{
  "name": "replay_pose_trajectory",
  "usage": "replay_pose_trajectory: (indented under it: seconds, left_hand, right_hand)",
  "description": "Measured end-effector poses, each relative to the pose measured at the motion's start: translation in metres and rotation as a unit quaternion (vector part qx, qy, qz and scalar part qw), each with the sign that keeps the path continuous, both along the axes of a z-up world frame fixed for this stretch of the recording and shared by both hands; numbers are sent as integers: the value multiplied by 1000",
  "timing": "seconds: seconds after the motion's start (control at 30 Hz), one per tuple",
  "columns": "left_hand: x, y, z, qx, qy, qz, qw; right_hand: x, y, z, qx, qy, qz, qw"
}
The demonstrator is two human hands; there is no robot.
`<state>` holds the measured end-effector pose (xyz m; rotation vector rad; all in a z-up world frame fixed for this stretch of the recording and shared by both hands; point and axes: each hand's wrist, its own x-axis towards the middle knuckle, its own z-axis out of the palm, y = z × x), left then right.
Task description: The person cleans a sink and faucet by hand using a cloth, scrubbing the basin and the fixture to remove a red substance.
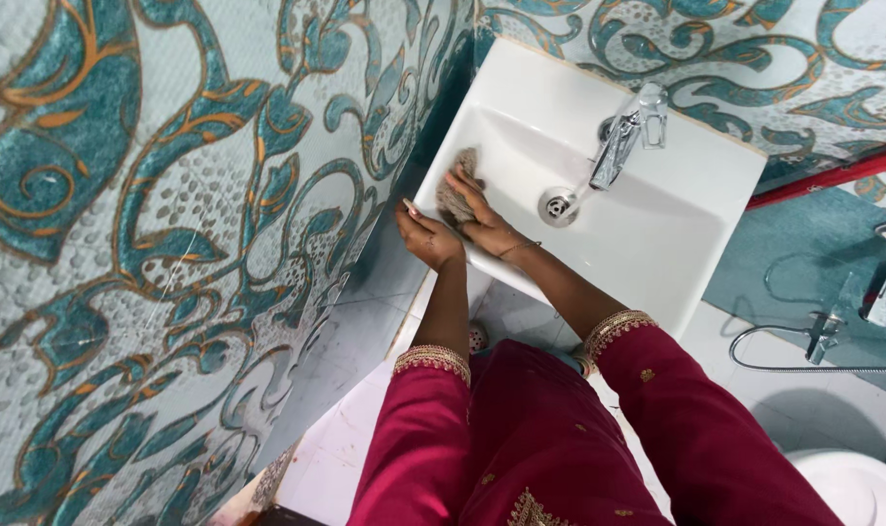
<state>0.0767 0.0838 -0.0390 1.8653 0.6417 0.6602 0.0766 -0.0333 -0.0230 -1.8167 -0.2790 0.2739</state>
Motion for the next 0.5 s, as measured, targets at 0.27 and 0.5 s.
replay_pose_trajectory:
  seconds: [0.27,0.5]
  left_hand:
    - [1,5,-13,-45,15,-2,999]
    - [1,2,0,6,17,1,1000]
  right_hand:
    - [4,27,33,44,-163,26,985]
    - [51,16,43,-320,-271,-125,899]
